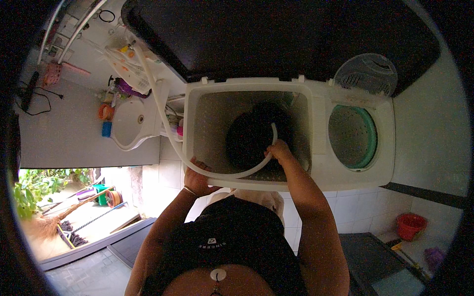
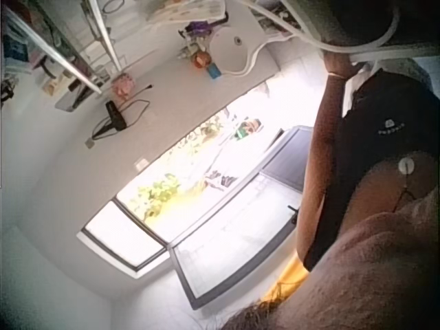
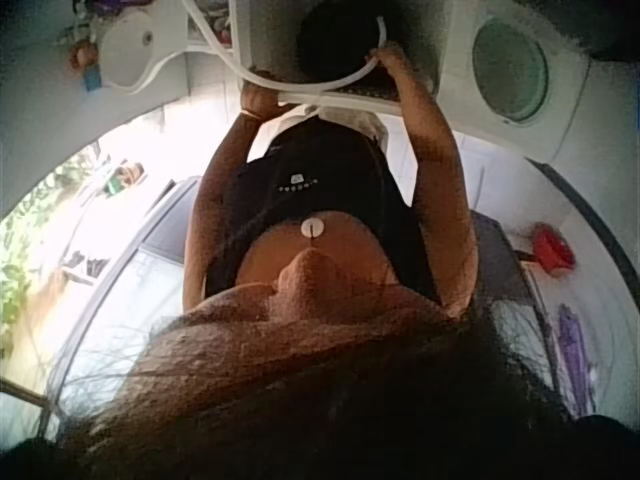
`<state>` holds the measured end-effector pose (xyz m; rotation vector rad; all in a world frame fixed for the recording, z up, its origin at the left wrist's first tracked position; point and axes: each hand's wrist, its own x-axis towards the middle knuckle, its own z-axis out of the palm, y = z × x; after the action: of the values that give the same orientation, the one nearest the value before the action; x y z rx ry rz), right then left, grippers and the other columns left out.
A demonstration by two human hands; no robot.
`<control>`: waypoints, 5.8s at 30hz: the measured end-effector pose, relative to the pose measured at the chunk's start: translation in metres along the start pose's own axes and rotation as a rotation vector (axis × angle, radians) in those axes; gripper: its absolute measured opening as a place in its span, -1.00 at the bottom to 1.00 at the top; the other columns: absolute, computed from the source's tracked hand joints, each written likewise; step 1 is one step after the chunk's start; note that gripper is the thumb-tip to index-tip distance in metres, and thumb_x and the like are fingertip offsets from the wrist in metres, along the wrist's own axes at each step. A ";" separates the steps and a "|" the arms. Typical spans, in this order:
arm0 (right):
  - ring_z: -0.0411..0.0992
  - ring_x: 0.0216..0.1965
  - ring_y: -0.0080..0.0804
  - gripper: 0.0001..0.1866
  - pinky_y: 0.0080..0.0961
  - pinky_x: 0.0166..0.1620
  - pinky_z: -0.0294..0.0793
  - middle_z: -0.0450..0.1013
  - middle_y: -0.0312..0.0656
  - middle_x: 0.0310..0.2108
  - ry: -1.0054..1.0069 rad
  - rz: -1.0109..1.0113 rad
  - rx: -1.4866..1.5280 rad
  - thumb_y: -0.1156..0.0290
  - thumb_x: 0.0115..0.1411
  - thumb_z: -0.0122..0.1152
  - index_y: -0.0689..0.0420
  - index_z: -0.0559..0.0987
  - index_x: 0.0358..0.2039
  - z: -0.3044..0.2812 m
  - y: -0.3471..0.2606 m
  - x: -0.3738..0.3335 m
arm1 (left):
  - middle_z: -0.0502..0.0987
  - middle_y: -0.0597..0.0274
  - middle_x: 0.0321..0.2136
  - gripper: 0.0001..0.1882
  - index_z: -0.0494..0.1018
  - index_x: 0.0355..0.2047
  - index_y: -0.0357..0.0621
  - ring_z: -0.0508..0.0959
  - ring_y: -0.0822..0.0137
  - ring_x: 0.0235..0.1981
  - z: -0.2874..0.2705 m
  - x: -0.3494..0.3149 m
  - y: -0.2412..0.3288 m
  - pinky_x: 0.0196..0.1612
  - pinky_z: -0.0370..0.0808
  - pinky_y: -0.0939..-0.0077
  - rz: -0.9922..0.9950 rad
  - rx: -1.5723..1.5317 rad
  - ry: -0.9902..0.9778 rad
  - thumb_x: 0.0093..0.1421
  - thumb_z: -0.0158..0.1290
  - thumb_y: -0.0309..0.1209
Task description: The person fills a washing machine tub with water using a hose, adds detergent from a packet, and agitates dark clothing by hand.
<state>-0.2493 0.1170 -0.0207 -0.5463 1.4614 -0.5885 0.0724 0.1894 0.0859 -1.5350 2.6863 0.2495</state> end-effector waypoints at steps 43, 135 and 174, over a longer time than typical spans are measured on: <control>0.25 -0.72 -0.50 -0.76 -0.56 -0.67 0.29 0.40 -0.11 -0.58 -0.011 0.065 0.233 0.37 0.15 0.08 0.30 0.43 -0.27 -0.013 0.006 -0.026 | 0.21 0.14 0.19 -0.21 0.19 0.19 -0.14 0.17 0.21 0.23 -0.373 0.230 -0.259 0.29 0.07 0.22 0.250 -0.805 0.281 0.01 0.17 -0.07; 0.37 -0.07 -0.11 -0.72 -0.21 -0.03 0.38 0.39 -0.04 -0.07 0.762 -1.592 -0.785 0.60 0.06 0.09 0.20 0.45 -0.15 0.057 -0.281 -0.145 | 0.53 -0.03 -0.36 -0.80 0.55 -0.33 -0.19 0.53 0.13 -0.42 0.082 0.174 0.037 -0.39 0.52 0.16 -0.009 -0.012 -0.612 0.18 0.03 -0.33; 0.37 -0.12 -0.08 -0.68 -0.21 -0.01 0.34 0.44 -0.04 -0.21 1.143 -1.350 -1.331 0.32 0.08 0.19 0.24 0.49 -0.20 0.043 -0.432 -0.215 | 0.59 -0.02 -0.47 -0.49 0.37 -0.09 -0.32 0.62 0.24 -0.39 -0.361 0.217 -0.221 -0.33 0.54 0.47 -0.074 -0.794 0.744 -0.03 0.23 -0.35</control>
<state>-0.2266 -0.0629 0.4285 -2.6978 2.3357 -0.9465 0.1687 -0.1627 0.3915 -2.2914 3.2765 1.0305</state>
